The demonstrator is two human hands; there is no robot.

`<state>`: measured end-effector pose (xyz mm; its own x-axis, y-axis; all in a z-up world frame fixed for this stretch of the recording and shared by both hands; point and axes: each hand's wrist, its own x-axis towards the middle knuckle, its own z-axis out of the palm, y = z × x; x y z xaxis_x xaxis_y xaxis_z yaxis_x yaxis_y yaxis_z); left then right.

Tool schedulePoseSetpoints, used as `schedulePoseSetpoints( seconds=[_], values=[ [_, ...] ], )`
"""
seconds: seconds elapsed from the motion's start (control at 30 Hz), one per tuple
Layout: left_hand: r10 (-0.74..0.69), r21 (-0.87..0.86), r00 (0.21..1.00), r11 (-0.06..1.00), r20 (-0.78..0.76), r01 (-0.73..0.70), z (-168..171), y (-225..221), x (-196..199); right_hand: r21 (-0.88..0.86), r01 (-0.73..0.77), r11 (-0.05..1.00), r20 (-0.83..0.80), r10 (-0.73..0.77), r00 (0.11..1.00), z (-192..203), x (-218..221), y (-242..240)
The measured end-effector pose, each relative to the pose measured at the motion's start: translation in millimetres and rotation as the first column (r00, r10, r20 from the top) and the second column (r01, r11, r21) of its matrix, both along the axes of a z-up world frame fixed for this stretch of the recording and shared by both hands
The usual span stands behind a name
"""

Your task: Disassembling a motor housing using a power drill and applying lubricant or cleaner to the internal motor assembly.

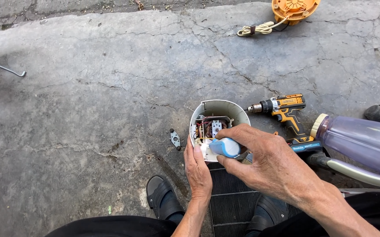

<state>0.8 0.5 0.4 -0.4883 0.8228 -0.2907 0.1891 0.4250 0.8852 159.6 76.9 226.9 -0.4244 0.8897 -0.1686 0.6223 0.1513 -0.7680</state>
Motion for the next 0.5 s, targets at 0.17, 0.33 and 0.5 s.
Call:
schedulePoseSetpoints(
  seconds=[0.17,0.33,0.5],
  values=[
    [0.019,0.004,0.997,1.000,0.073,-0.019,5.3,-0.6,0.3,0.026,-0.017,1.000,-0.041,0.018,0.999,0.0,-2.3,1.7],
    [0.043,-0.046,0.991,0.998,0.126,-0.038,12.6,0.2,1.1,0.029,-0.042,0.999,-0.079,0.044,0.996,-0.6,-4.4,3.2],
    [0.035,-0.033,0.990,0.999,0.135,-0.031,12.0,-0.1,1.5,0.082,-0.003,0.997,-0.103,0.012,0.995,-3.4,-4.1,3.6]
  ],
)
